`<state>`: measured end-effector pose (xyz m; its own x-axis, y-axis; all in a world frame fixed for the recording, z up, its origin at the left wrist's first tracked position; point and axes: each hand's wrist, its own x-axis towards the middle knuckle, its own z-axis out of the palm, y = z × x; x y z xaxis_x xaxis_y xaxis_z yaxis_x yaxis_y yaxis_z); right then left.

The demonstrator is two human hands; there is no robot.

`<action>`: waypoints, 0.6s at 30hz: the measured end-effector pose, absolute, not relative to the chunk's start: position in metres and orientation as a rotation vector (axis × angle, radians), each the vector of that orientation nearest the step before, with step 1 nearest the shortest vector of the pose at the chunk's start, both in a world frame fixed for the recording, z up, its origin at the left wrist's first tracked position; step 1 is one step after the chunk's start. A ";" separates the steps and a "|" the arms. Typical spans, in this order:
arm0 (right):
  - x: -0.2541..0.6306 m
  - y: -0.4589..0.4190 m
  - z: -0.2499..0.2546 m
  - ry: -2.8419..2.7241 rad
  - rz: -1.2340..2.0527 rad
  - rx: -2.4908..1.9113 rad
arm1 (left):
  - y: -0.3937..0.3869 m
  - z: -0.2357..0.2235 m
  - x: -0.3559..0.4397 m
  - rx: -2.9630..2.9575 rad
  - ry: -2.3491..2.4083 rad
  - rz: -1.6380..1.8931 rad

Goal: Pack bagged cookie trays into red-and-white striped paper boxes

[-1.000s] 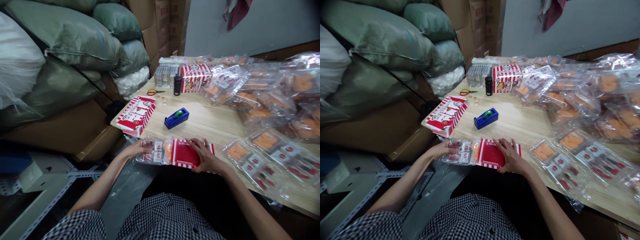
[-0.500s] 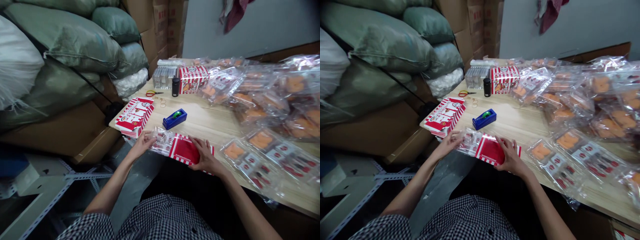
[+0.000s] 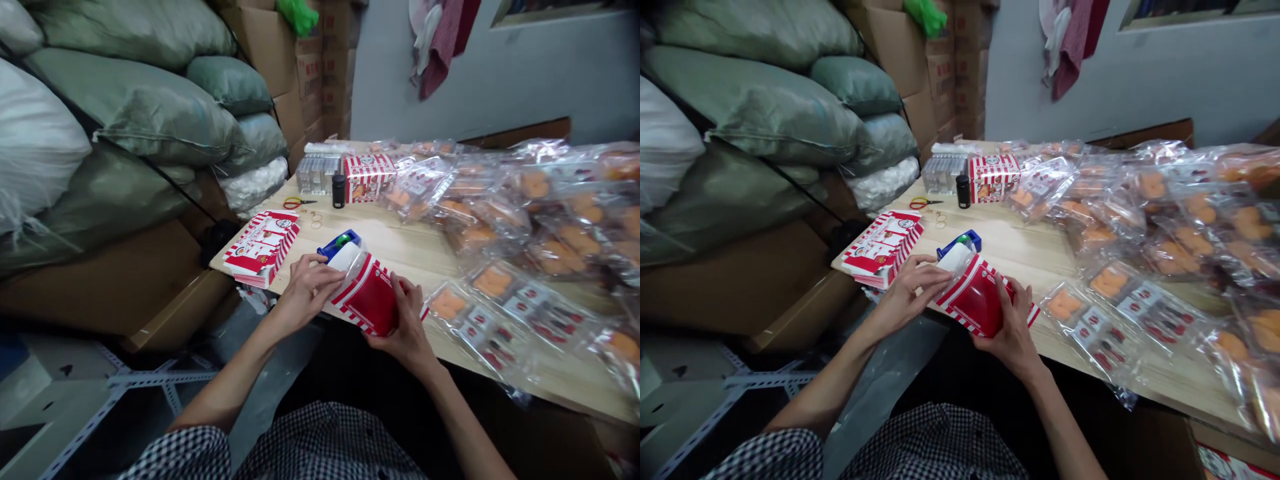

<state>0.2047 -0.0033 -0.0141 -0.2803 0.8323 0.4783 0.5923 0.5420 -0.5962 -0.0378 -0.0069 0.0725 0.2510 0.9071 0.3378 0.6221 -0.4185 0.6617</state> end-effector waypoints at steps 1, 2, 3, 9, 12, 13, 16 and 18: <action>0.204 -0.004 -0.016 -1.917 0.381 -1.173 | -0.004 0.075 -0.034 2.148 1.312 0.977; 0.203 -0.004 -0.019 -1.829 0.370 -1.202 | -0.002 0.076 -0.028 2.130 1.250 1.004; 0.201 -0.004 -0.021 -1.729 0.353 -1.236 | 0.000 0.075 -0.021 2.075 1.213 1.071; 0.184 -0.013 -0.036 -1.283 0.228 -1.371 | 0.004 0.039 0.047 1.312 1.004 1.313; 0.192 -0.016 -0.032 -1.168 0.501 -1.332 | 0.006 0.028 0.066 1.188 1.008 1.265; 0.198 -0.015 -0.027 -1.094 0.618 -1.289 | 0.006 0.028 0.068 1.194 1.016 1.271; 0.217 -0.005 -0.001 -0.879 0.811 -1.126 | 0.009 0.033 0.069 1.258 0.998 1.287; 0.223 0.003 0.017 -0.828 0.855 -1.083 | 0.010 0.035 0.070 1.279 0.988 1.293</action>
